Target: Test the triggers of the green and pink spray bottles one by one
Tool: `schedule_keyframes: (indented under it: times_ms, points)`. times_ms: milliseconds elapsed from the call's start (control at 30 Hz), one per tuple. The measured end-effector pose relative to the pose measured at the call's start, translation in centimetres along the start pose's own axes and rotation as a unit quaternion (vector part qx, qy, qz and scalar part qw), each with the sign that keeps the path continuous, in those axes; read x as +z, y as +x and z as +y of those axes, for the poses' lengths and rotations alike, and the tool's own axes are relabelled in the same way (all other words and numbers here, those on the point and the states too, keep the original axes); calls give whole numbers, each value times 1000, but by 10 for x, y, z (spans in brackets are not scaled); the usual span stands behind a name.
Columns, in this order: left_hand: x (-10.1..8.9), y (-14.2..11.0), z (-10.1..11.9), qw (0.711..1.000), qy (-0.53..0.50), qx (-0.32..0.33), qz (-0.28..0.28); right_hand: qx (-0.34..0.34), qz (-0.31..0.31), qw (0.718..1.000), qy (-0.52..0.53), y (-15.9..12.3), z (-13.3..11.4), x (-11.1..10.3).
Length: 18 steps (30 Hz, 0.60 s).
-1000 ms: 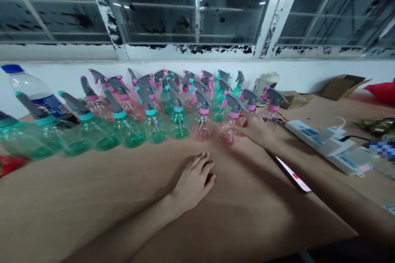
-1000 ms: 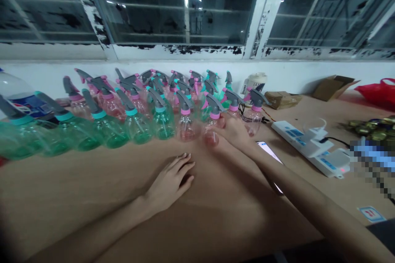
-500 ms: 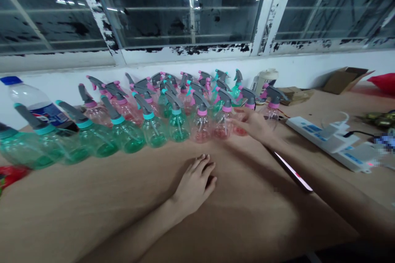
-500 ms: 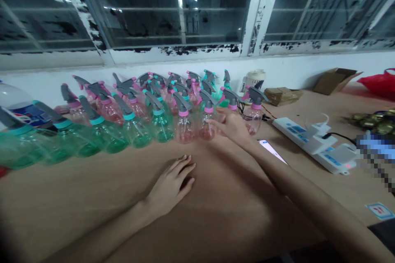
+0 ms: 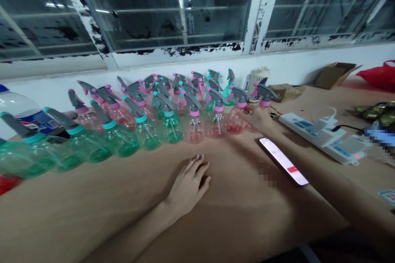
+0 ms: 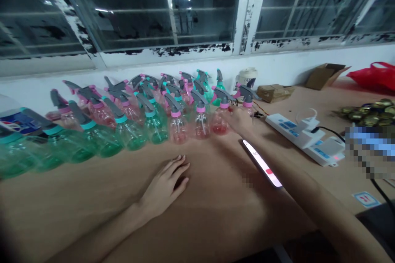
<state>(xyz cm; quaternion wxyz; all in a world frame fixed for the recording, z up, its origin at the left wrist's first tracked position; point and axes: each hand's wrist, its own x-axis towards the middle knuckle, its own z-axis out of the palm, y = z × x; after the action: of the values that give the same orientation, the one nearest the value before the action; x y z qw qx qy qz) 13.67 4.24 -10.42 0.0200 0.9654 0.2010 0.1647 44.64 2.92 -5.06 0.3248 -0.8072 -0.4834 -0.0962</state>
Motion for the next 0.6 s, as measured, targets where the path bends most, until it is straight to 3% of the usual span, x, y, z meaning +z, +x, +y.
schedule_keyframes:
  times_ms: [200,333,467,600]
  points:
    - [1,0,-2,1000,-6,7,13,8,-10,999,-43,-22,1,-18]
    - [1,1,-1,1000,-6,10,20,-36,-45,997,-45,-48,-1,-40]
    - [2,1,-1,1000,1,9,14,-107,-111,988,17,-83,-13,-60]
    - [2,1,-1,1000,6,9,14,-125,-121,982,67,-109,-26,-74]
